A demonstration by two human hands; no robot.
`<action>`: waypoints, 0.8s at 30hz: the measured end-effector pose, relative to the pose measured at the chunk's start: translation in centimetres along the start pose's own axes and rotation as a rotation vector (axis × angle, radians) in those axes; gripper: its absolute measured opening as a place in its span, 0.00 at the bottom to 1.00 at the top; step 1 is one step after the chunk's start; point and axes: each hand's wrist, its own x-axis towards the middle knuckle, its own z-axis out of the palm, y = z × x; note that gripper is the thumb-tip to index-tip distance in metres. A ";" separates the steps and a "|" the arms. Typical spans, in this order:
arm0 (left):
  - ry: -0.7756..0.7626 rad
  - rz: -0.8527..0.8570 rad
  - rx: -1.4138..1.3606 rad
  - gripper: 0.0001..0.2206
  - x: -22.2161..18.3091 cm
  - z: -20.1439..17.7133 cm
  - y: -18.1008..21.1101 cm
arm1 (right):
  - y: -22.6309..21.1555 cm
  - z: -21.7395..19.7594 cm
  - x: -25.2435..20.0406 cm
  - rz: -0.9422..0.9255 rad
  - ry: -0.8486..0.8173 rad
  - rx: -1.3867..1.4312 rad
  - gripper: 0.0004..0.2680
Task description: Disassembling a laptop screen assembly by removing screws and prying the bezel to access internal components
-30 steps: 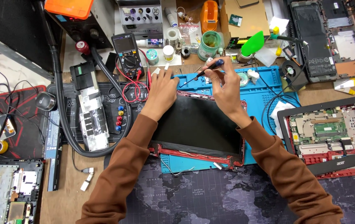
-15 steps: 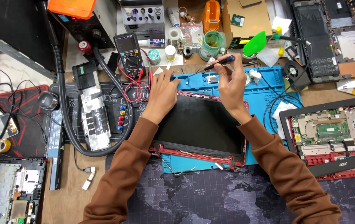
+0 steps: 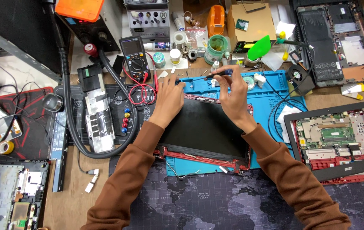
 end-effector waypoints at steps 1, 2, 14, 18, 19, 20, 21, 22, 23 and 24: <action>0.003 0.000 0.002 0.10 -0.2 0.0 0.0 | 0.1 0.1 -0.3 -0.003 0.000 0.001 0.02; -0.006 -0.006 -0.005 0.10 -0.3 0.0 0.0 | 0.2 0.1 -0.6 0.000 0.013 0.003 0.02; 0.057 -0.070 -0.390 0.18 -1.3 -4.8 2.5 | 0.8 -3.3 -3.1 0.150 0.178 0.217 0.04; 0.039 -0.204 -0.783 0.16 -1.7 -6.2 3.8 | -0.2 -5.2 -3.6 0.247 0.246 0.328 0.05; 0.036 -0.202 -0.783 0.16 -1.9 -6.6 4.3 | -0.4 -5.4 -3.9 0.248 0.249 0.327 0.05; 0.014 -0.228 -0.868 0.17 -2.0 -7.0 4.8 | -0.7 -5.7 -4.2 0.281 0.274 0.366 0.04; -0.008 -0.254 -0.952 0.18 -2.1 -7.4 5.2 | -0.9 -6.0 -4.4 0.312 0.298 0.405 0.04; -0.009 -0.252 -0.953 0.18 -2.3 -7.3 5.4 | -0.8 -6.1 -4.7 0.311 0.300 0.403 0.04; -0.019 -0.254 -0.988 0.18 -2.5 -7.2 5.7 | -0.7 -6.3 -5.0 0.352 0.330 0.458 0.05; -0.029 -0.256 -1.023 0.18 -2.6 -7.1 5.9 | -0.6 -6.5 -5.3 0.392 0.360 0.513 0.06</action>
